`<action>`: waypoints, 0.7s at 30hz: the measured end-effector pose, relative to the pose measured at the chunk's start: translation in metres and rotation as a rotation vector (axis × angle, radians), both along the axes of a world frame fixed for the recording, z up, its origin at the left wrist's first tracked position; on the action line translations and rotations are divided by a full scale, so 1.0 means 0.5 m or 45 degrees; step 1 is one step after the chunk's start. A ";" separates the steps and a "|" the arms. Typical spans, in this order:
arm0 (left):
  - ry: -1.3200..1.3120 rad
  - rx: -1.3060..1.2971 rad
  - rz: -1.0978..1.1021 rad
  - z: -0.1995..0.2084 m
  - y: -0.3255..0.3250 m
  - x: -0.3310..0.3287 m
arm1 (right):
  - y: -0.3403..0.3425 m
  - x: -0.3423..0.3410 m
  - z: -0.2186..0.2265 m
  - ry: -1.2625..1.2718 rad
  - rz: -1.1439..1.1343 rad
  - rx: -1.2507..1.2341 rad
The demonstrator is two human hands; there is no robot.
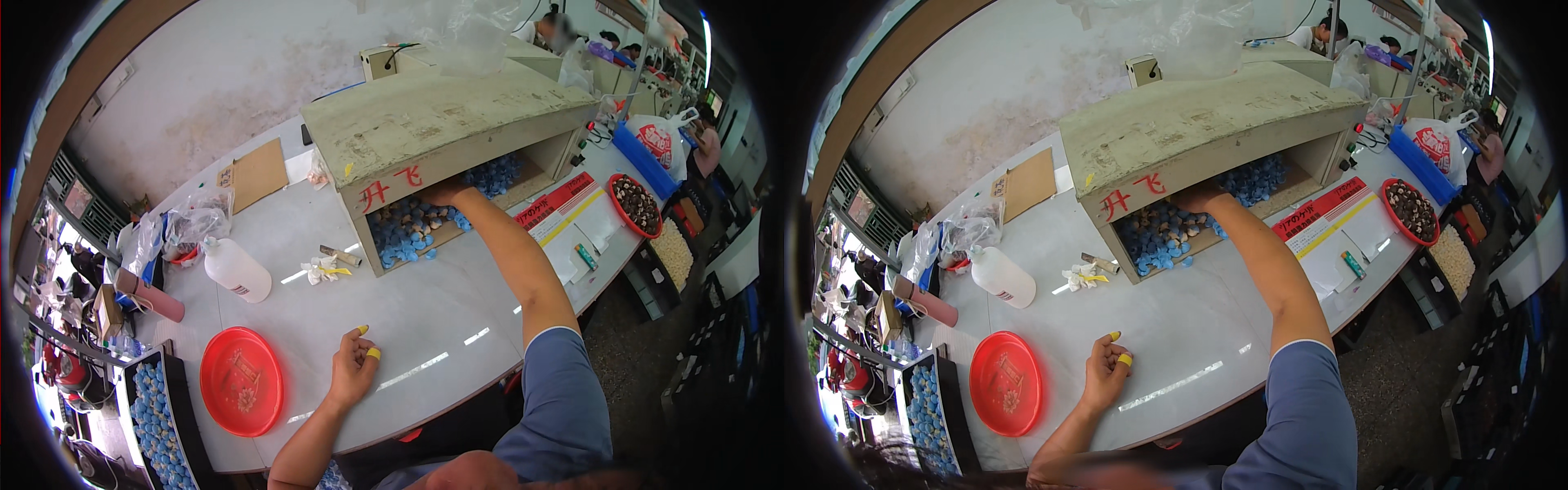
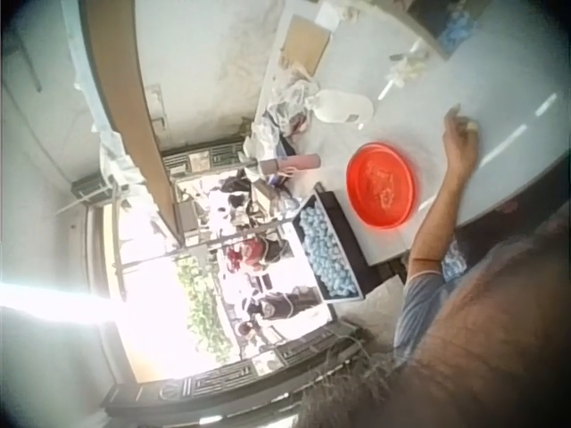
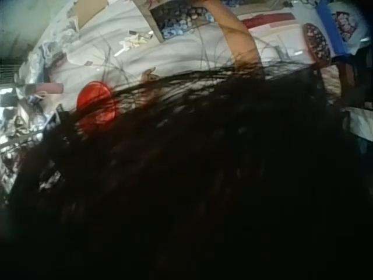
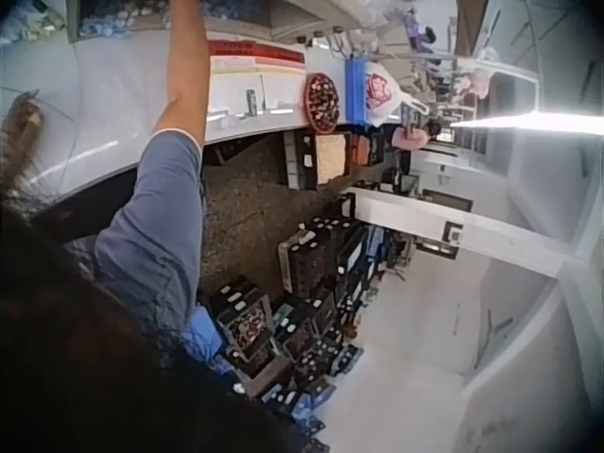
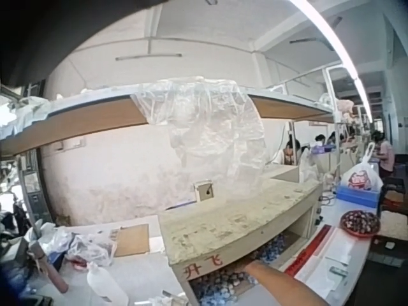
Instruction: The person assembles small plastic toy parts by hand, joining yellow caps and blue bases to form plastic spheres.
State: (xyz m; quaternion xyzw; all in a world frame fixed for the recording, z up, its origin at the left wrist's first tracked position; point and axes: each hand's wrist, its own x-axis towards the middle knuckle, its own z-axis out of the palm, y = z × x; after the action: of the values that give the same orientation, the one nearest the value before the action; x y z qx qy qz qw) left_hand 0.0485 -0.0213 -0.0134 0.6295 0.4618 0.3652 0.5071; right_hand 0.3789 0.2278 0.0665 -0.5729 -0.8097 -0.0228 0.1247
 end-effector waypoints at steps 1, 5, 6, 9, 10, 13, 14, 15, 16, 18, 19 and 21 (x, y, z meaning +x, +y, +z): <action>-0.003 -0.003 0.005 0.000 0.001 0.000 | -0.016 -0.012 0.004 -0.003 0.005 -0.003; -0.015 -0.007 -0.029 -0.002 0.003 0.005 | -0.071 -0.049 -0.062 -0.048 0.042 0.106; -0.018 -0.002 -0.048 -0.004 0.005 0.009 | -0.071 -0.040 -0.090 -0.136 0.174 0.185; -0.014 0.027 -0.018 -0.009 0.008 -0.006 | -0.092 -0.058 -0.056 -0.226 0.015 0.049; -0.021 0.028 -0.010 -0.009 0.008 -0.006 | -0.101 -0.057 -0.055 -0.167 0.066 0.375; -0.033 0.024 -0.002 -0.003 0.010 -0.003 | -0.141 -0.039 -0.030 0.163 -0.140 0.031; -0.011 0.032 -0.022 -0.001 0.010 0.003 | -0.152 -0.026 -0.050 0.162 -0.126 0.029; 0.012 0.040 -0.041 0.000 0.009 0.008 | -0.162 -0.013 -0.078 0.198 -0.126 0.017; 0.005 0.043 -0.025 0.001 0.009 0.005 | -0.175 -0.023 -0.085 0.229 -0.125 0.007; -0.019 0.037 -0.018 0.002 0.006 0.002 | -0.191 -0.046 -0.097 0.282 -0.125 0.048; -0.026 0.046 -0.009 -0.002 0.008 0.002 | -0.196 -0.051 -0.094 0.339 -0.149 0.092; -0.006 0.085 -0.019 -0.012 0.010 0.001 | -0.181 -0.059 -0.095 0.304 -0.163 0.113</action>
State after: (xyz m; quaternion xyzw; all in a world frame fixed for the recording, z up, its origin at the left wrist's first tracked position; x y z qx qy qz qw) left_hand 0.0492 -0.0164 -0.0196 0.6486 0.4435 0.3780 0.4896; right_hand 0.3492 0.1375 0.0192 -0.6159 -0.7493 0.0019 0.2436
